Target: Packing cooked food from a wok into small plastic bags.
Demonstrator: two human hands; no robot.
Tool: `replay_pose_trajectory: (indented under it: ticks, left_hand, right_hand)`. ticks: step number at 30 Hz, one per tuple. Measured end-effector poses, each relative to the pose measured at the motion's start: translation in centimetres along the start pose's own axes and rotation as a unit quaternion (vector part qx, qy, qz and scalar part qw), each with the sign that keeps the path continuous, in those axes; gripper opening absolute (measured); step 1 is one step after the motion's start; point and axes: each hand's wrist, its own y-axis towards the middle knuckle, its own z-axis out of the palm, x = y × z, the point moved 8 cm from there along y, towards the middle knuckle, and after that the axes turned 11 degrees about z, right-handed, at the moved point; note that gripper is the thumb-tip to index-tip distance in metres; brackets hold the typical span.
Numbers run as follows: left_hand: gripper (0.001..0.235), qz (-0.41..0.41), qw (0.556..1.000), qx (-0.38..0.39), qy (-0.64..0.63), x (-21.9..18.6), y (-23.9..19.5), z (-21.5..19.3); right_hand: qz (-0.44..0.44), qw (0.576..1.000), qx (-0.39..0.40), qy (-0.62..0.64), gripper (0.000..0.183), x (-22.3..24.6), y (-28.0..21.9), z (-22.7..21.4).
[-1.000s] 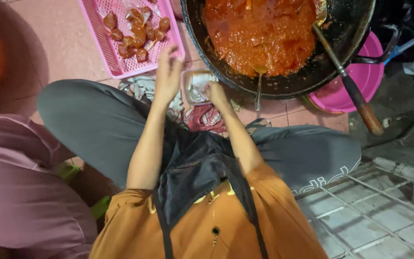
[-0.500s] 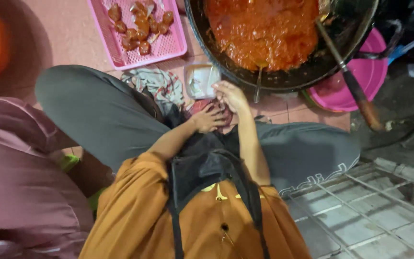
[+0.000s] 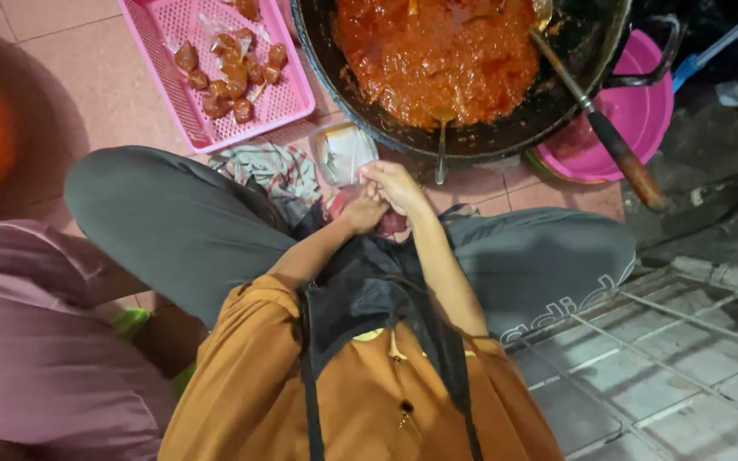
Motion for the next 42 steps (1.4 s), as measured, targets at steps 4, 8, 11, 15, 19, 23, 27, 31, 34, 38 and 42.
replay_pose_trajectory:
  ticks: [4, 8, 11, 15, 19, 23, 27, 31, 34, 38, 42]
  left_hand:
    - [0.067, -0.102, 0.968, 0.038, -0.226, 0.2, 0.8, -1.5]
    - [0.052, -0.266, 0.459, -0.330, -0.781, 2.8, -2.2, -4.1]
    - [0.064, -0.313, 0.244, -0.396, -0.828, 2.3, -5.3, -13.0]
    - [0.043, -0.314, 0.232, -0.482, -0.784, 4.7, -8.2, -12.7]
    - [0.033, -0.323, 0.471, -0.411, -0.711, 4.7, -8.3, -17.9]
    - [0.013, -0.359, 0.516, -0.430, -0.648, 6.1, -9.0, -16.1]
    - [0.020, -0.385, 0.666, -0.491, -0.409, 8.0, -9.9, -17.8]
    - [0.014, -0.323, 0.684, -0.546, -0.360, 9.8, -7.9, -14.8]
    - [0.010, -0.300, 0.639, -0.463, -0.536, 9.2, -5.0, -12.7]
    - [0.023, -0.260, 0.449, -0.389, -0.762, 5.0, -4.2, -19.0]
    - [0.029, -0.243, 0.454, -0.371, -0.773, 5.1, -3.8, -15.9]
  right_hand:
    - [-0.006, 1.000, -0.022, -0.003, 0.018, 0.0, 0.3, -1.2]
    - [0.002, 0.998, 0.000, 0.061, 0.017, 0.0, 0.2, -1.9]
    - [-0.022, 0.996, 0.012, 0.080, 0.016, 0.9, 0.1, -2.0]
    - [-0.042, 0.996, 0.021, 0.077, 0.015, 1.0, 0.2, -2.3]
    - [-0.039, 0.998, 0.024, 0.050, 0.017, 0.9, 0.5, -1.9]
    - [-0.019, 0.999, 0.016, 0.047, 0.016, 0.9, 0.5, -0.9]
    - [-0.018, 0.983, -0.149, -0.107, 0.014, 1.3, 1.2, -1.4]
    - [-0.083, 0.981, -0.140, -0.106, 0.016, 3.2, -0.9, 0.2]
    - [-0.124, 0.978, -0.135, -0.098, 0.017, 4.7, -3.1, 1.0]
    - [-0.066, 0.997, 0.017, -0.046, 0.020, 4.4, -4.0, 2.6]
    - [-0.032, 0.998, 0.047, 0.014, 0.017, 2.5, -2.8, 0.6]
